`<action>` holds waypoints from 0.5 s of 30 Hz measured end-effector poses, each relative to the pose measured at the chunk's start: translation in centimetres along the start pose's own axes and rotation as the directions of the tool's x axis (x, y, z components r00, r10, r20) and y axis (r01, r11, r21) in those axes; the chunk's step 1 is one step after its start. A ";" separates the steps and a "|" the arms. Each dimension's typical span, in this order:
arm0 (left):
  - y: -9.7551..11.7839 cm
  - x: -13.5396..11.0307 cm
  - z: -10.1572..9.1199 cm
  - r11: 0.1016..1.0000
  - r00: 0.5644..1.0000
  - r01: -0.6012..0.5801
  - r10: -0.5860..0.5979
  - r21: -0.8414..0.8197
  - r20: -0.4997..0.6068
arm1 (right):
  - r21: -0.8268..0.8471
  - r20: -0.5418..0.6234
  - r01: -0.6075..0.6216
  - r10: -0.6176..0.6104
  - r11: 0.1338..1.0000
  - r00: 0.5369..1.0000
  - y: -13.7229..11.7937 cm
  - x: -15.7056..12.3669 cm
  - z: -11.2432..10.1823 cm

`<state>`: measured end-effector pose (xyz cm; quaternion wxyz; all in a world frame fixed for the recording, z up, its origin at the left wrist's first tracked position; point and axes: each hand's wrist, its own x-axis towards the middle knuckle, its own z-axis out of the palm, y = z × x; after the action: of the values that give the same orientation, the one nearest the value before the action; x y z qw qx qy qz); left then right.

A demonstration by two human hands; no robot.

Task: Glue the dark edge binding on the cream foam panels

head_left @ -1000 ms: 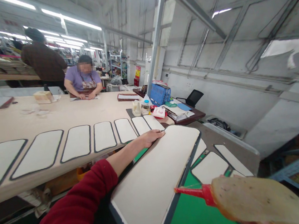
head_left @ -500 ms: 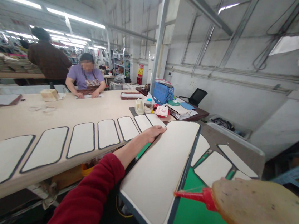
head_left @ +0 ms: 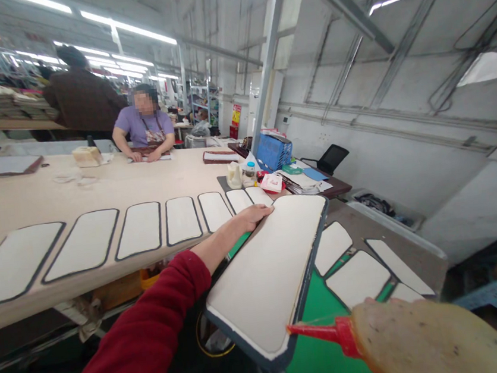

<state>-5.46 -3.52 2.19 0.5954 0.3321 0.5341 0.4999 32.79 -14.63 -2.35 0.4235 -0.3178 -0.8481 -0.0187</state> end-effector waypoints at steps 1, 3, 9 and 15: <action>0.0 0.1 -0.1 1.000 1.000 0.001 -0.001 0.000 -0.001 | 0.024 0.034 0.039 -0.040 0.999 0.999 0.8 -0.1 -0.3; 0.0 0.1 -0.2 1.000 1.000 0.001 -0.001 0.000 -0.006 | 0.040 0.075 0.078 -0.081 0.996 0.994 1.8 -0.4 -0.7; 0.1 0.6 -0.7 1.000 0.999 -0.006 0.006 -0.008 -0.036 | -0.100 0.031 0.019 -0.016 0.995 0.999 1.1 -0.5 0.4; -0.3 1.6 -1.7 0.999 0.997 -0.012 0.008 -0.042 -0.080 | -0.315 -0.211 -0.274 0.215 0.909 0.954 -3.7 0.4 2.8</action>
<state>-7.17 -2.31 1.07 0.5780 0.3016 0.5451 0.5271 28.60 -16.55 -2.98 0.4327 -0.4874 -0.7456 -0.1392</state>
